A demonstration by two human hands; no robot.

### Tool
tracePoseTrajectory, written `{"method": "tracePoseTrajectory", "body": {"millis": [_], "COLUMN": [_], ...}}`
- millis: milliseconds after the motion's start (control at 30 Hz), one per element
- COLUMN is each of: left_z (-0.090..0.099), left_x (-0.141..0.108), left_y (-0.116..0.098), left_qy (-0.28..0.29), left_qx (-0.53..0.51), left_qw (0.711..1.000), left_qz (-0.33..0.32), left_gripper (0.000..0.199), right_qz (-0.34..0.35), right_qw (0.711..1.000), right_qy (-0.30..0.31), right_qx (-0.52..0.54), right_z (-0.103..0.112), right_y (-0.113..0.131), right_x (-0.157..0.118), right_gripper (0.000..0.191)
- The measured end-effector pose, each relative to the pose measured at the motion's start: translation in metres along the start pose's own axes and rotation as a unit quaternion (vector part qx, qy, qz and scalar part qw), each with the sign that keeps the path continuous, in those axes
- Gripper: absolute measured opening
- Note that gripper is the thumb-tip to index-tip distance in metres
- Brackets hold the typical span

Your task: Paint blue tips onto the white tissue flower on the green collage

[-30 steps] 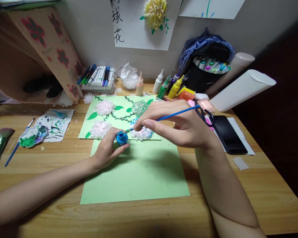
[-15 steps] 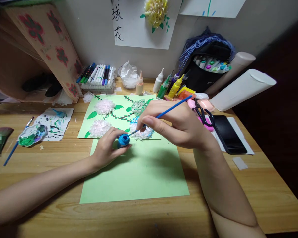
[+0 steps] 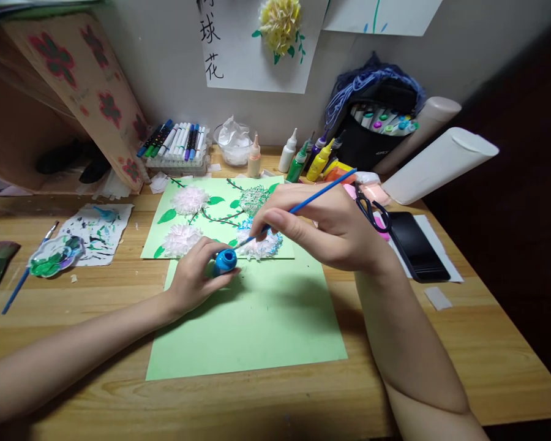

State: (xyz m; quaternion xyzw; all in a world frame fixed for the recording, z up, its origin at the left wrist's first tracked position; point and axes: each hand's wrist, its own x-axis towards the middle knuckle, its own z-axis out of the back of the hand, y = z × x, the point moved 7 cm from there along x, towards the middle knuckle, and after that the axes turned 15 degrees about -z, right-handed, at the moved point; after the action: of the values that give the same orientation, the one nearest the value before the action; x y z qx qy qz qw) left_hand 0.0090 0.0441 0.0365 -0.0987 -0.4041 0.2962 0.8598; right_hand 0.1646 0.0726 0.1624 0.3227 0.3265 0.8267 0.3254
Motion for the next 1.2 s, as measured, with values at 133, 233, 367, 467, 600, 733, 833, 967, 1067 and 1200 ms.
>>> {"method": "tracePoseTrajectory", "body": {"millis": [133,233,367,467,600,733,833,967,1067,1200], "left_z": [0.0,-0.004,-0.006,-0.004,-0.001,-0.002,-0.003,-0.002,-0.002,-0.002], "left_x": [-0.002,-0.004,-0.005,-0.003,0.0,-0.001,-0.001,0.0,0.0,0.0], "left_y": [0.003,0.005,0.007,0.008,0.01,0.014,0.016,0.015,0.014,0.013], "left_qy": [0.005,0.022,0.03,0.02,0.006,0.006,0.012,0.009,0.009,0.011], "left_qx": [0.002,-0.01,-0.022,-0.027,-0.023,-0.021,-0.019,-0.017,-0.018,-0.022], "left_qw": [1.0,1.0,0.999,0.999,0.999,0.998,0.997,0.997,0.998,0.998], "left_qz": [-0.001,0.009,0.027,0.04,0.043,0.059,0.07,0.069,0.064,0.06], "left_gripper": [0.024,0.022,0.026,0.027,0.026,0.025,0.024,0.023,0.024,0.025], "right_qz": [-0.043,-0.125,-0.296,-0.347,-0.349,-0.355,-0.362,-0.353,-0.353,-0.357], "right_qw": [0.988,0.97,0.908,0.858,0.841,0.845,0.847,0.86,0.871,0.885], "right_qy": [-0.128,-0.167,-0.184,-0.211,-0.215,-0.22,-0.219,-0.201,-0.189,-0.179], "right_qx": [0.068,0.125,0.232,0.315,0.352,0.334,0.323,0.308,0.284,0.238], "right_z": [0.022,0.028,0.018,0.004,-0.009,-0.01,-0.009,-0.011,-0.012,-0.011], "right_y": [-0.02,-0.064,-0.143,-0.176,-0.179,-0.175,-0.178,-0.18,-0.177,-0.17], "right_x": [-0.011,-0.033,-0.08,-0.108,-0.114,-0.112,-0.114,-0.117,-0.118,-0.115], "right_gripper": [0.026,0.025,0.03,0.026,0.02,0.021,0.019,0.018,0.017,0.02]}}
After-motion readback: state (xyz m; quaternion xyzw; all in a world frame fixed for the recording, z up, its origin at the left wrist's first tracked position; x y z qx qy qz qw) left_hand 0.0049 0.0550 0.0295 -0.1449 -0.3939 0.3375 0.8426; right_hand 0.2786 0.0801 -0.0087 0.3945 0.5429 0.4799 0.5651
